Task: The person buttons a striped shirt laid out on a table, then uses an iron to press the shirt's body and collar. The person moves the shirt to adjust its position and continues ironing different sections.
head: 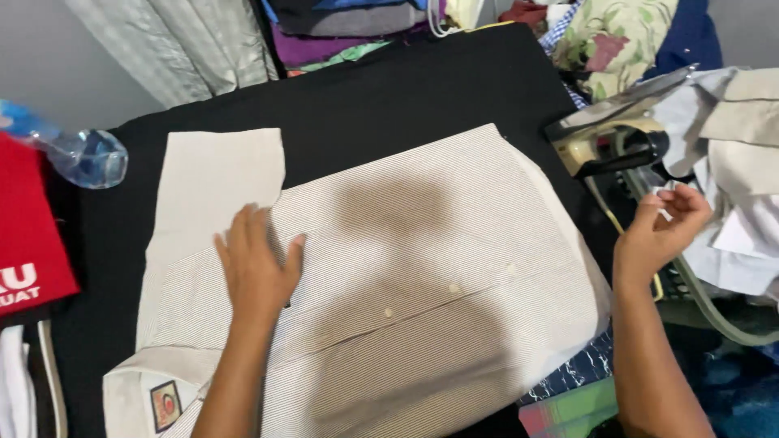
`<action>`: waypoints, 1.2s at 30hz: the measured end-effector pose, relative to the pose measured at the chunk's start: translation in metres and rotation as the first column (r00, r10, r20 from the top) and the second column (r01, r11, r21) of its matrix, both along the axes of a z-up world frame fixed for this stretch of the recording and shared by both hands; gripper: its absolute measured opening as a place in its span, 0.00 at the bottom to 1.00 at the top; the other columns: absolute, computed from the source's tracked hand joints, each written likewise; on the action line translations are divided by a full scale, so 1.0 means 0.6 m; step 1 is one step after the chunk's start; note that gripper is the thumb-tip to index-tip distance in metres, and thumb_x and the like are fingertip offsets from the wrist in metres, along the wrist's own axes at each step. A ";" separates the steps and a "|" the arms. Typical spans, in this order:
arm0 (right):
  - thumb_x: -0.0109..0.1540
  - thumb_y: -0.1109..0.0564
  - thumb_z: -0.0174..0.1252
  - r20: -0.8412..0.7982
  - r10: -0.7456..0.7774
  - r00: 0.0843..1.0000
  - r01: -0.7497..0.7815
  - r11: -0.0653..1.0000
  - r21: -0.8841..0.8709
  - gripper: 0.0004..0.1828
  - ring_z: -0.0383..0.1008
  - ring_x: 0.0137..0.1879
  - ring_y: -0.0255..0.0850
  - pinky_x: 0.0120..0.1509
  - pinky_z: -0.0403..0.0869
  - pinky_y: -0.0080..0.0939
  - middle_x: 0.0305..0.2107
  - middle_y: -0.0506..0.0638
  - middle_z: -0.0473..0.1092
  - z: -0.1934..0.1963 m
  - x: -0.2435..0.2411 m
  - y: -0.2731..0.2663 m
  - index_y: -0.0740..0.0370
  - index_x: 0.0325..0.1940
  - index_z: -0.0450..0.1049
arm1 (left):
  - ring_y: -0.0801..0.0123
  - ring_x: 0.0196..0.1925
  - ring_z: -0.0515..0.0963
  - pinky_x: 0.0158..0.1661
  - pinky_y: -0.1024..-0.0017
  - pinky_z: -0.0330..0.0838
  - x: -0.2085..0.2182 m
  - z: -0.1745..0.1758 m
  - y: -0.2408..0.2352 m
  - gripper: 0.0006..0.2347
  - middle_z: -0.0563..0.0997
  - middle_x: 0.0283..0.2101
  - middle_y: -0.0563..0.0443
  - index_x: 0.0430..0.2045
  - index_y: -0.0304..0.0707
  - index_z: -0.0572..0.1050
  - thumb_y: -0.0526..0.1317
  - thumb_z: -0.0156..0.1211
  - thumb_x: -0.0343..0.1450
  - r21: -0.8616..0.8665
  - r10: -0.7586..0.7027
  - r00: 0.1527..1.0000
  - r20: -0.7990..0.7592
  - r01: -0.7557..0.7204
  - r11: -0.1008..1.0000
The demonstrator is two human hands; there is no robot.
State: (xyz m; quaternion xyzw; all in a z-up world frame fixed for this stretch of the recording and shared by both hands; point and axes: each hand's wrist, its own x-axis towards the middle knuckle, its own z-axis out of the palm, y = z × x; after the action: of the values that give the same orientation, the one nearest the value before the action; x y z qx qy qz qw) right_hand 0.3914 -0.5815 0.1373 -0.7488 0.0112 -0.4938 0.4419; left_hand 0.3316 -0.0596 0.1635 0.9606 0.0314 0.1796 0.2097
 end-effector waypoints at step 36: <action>0.61 0.31 0.59 -0.762 -0.306 0.570 -0.533 0.568 -0.627 0.27 0.82 0.39 0.58 0.41 0.77 0.55 0.26 0.55 0.78 0.141 0.096 0.225 0.56 0.41 0.78 | 0.56 0.80 0.48 0.73 0.49 0.33 0.109 -0.016 -0.148 0.32 0.54 0.77 0.38 0.70 0.33 0.59 0.59 0.45 0.76 -0.027 -0.201 0.937 -0.286 0.202 0.979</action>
State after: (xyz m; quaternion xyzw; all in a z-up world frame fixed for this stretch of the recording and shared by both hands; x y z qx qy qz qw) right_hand 0.4489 -0.4463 0.2217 -0.9971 -0.0720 -0.0038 0.0235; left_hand 0.3967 -0.1486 0.1538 0.9749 -0.0375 0.0160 0.2187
